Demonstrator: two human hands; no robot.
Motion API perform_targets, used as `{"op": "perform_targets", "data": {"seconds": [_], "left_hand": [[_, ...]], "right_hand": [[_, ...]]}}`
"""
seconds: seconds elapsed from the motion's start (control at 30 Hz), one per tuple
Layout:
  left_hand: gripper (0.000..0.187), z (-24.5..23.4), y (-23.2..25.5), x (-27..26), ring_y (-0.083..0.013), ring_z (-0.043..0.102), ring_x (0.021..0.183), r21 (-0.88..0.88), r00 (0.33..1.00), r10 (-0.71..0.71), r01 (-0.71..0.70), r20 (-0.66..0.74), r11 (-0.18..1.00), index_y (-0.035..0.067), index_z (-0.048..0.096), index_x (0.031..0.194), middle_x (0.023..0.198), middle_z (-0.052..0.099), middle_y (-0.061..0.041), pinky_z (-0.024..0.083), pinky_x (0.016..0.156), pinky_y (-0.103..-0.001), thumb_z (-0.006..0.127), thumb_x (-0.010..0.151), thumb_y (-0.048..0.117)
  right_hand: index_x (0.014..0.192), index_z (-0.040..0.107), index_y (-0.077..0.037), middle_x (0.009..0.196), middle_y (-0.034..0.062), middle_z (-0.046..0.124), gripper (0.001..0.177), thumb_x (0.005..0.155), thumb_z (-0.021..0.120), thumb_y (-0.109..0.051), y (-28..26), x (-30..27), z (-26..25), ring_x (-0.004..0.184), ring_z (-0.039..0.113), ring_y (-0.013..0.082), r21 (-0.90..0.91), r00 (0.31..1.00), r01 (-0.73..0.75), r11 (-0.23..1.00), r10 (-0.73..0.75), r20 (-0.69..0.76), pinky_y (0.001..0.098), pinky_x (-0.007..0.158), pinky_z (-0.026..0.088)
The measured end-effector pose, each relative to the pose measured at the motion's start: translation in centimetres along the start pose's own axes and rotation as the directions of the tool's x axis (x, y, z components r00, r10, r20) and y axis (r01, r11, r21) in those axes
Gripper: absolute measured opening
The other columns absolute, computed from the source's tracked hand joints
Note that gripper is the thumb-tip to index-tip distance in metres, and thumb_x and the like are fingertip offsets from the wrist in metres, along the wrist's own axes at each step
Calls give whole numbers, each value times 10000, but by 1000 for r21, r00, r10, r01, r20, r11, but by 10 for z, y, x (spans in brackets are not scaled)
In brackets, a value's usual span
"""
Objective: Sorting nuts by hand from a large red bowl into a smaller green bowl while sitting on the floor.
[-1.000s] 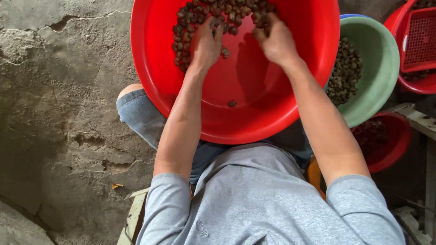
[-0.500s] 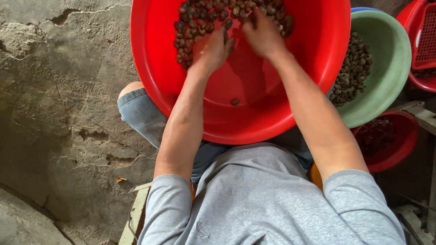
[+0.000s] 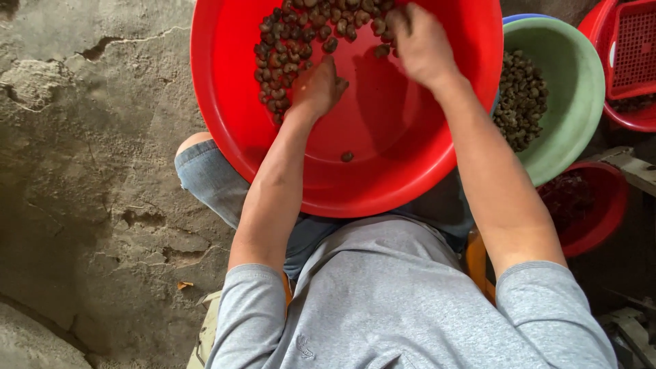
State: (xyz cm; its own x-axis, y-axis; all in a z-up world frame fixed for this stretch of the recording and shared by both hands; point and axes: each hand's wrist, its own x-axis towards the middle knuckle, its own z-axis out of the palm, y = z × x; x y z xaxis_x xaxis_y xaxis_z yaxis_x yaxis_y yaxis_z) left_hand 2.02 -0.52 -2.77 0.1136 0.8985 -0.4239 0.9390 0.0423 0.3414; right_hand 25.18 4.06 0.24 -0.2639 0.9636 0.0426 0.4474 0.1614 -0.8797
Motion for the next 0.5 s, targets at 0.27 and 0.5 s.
{"op": "perform_targets", "data": {"seconds": [0.27,0.5], "left_hand": [[173,-61,-1,-16,-79,392,492,-906,996,-77,70,42,418,108,649,926,632,510,25,323,427,-255,716,905,266],[299,-86,-11,-27,-87,608,691,-989,992,46,-116,-121,-94,51,744,1054,841,709,-49,435,492,-218,736,938,326]], "right_hand": [[1338,392,-46,829,196,752,355,1103,504,-287,38,0,42,631,704,431,-801,904,85,593,292,312,501,525,535],[1418,476,-24,1340,220,634,475,1086,552,-356,-5,-1,24,1137,642,420,-381,871,-280,881,400,285,507,921,527]]}}
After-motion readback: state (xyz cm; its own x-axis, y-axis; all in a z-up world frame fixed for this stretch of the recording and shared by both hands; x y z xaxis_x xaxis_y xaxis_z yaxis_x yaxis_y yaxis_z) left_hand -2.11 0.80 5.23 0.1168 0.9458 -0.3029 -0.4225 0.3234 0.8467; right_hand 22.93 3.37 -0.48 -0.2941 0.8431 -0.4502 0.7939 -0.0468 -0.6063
